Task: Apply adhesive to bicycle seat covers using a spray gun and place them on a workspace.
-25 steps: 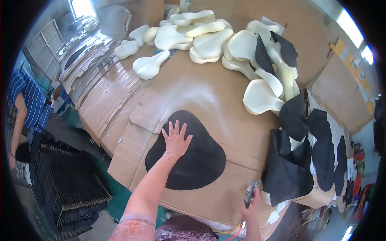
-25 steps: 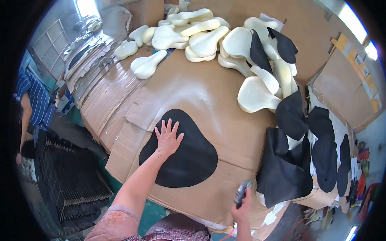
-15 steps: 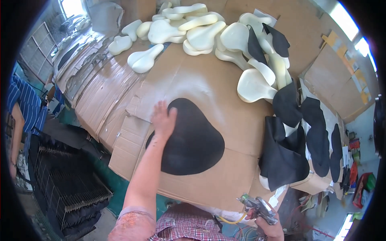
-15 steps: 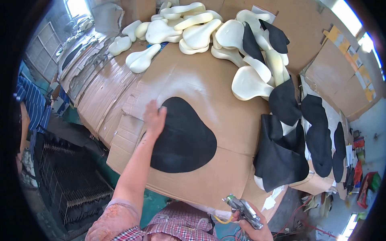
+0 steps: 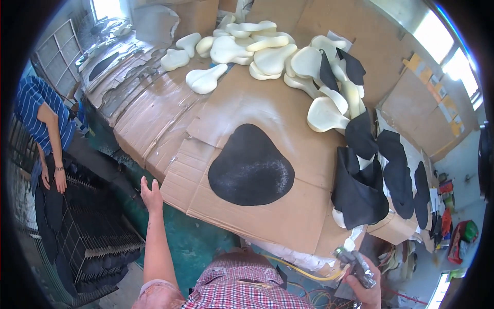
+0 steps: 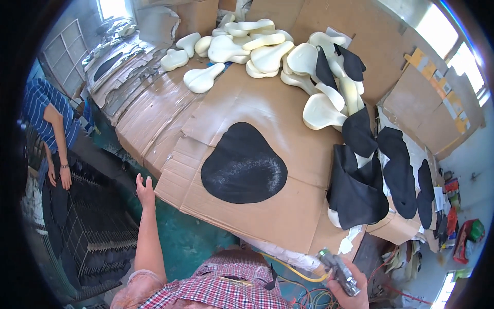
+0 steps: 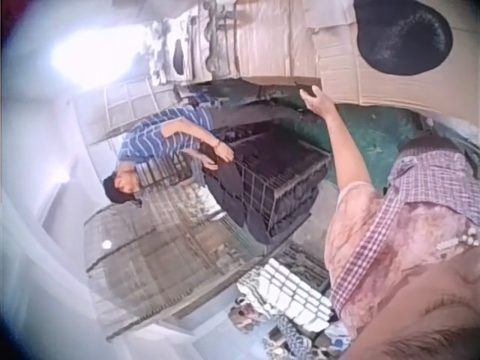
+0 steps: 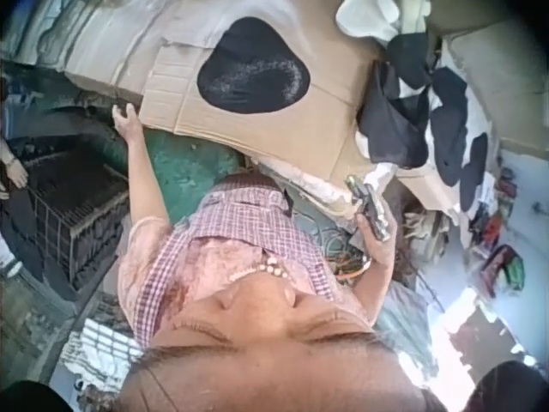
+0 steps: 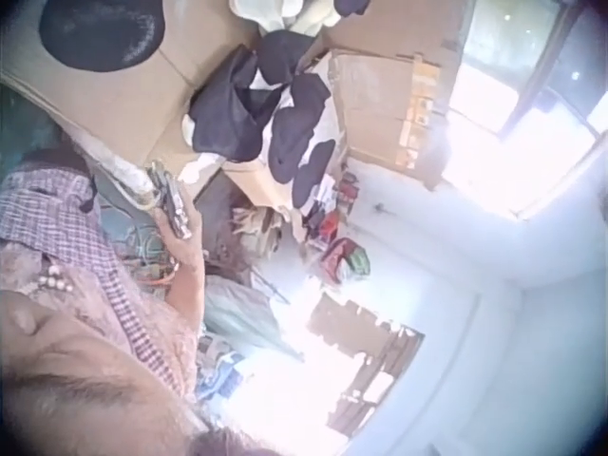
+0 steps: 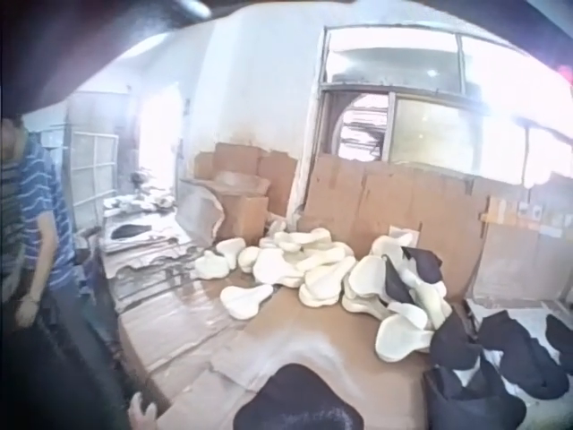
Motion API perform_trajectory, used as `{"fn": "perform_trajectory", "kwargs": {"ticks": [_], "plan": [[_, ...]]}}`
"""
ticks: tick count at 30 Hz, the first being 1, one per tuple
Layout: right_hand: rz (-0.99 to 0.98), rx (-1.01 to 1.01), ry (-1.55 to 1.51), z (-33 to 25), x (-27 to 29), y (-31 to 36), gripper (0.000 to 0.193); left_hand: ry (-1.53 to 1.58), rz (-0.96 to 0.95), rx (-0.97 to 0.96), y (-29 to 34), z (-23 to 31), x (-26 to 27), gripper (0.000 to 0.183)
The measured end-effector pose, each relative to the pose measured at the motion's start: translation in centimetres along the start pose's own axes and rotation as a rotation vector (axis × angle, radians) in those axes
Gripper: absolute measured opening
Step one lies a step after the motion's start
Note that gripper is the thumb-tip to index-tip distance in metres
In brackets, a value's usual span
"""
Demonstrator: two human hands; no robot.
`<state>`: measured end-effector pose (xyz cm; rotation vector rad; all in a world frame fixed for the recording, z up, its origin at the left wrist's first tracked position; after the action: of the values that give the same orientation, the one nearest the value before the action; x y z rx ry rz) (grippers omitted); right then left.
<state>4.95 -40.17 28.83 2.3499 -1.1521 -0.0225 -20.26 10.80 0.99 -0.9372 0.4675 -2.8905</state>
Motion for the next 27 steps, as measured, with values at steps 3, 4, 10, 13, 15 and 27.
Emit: {"fn": "perform_trajectory", "kwargs": {"ticks": [3, 4, 10, 13, 15, 27], "plan": [[-0.231, -0.106, -0.022, -1.2, -1.9, 0.7, 0.061, -0.077, -0.028, 0.041, 0.8, -0.6, 1.5, 0.052], [-0.308, -0.099, 0.010, -0.9, -2.2, 0.3, 0.062, -0.052, -0.018, 0.006, 1.1, -0.9, 1.2, 0.048], [-0.029, 0.168, -0.033, -1.3, -3.6, -1.8, 0.060, 0.035, -0.187, -0.107, 3.2, 2.4, -3.0, 0.035], [0.079, 0.178, -0.031, -0.9, -1.5, -1.0, 0.054, 0.056, -0.320, -0.105, 4.1, 3.3, -5.6, 0.027], [0.115, 0.154, -0.007, -0.7, -0.6, 0.1, 0.057, 0.027, -0.376, -0.142, 4.6, 5.0, -7.1, 0.027], [-0.106, 0.121, -0.038, -2.3, -0.4, -2.6, 0.048, -0.564, -0.509, -0.300, 5.5, 8.9, -15.2, 0.016]]}}
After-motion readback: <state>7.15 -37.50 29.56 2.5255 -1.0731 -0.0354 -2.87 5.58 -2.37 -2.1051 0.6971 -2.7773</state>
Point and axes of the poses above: each hand's wrist, its own y-axis away from the middle knuckle, its own x-axis out of the back of the hand, z = x × y, the point moved 1 cm from there along -y, towards the middle knuckle, and after that the axes turned 12 degrees about -x, right-handed, at the moved point
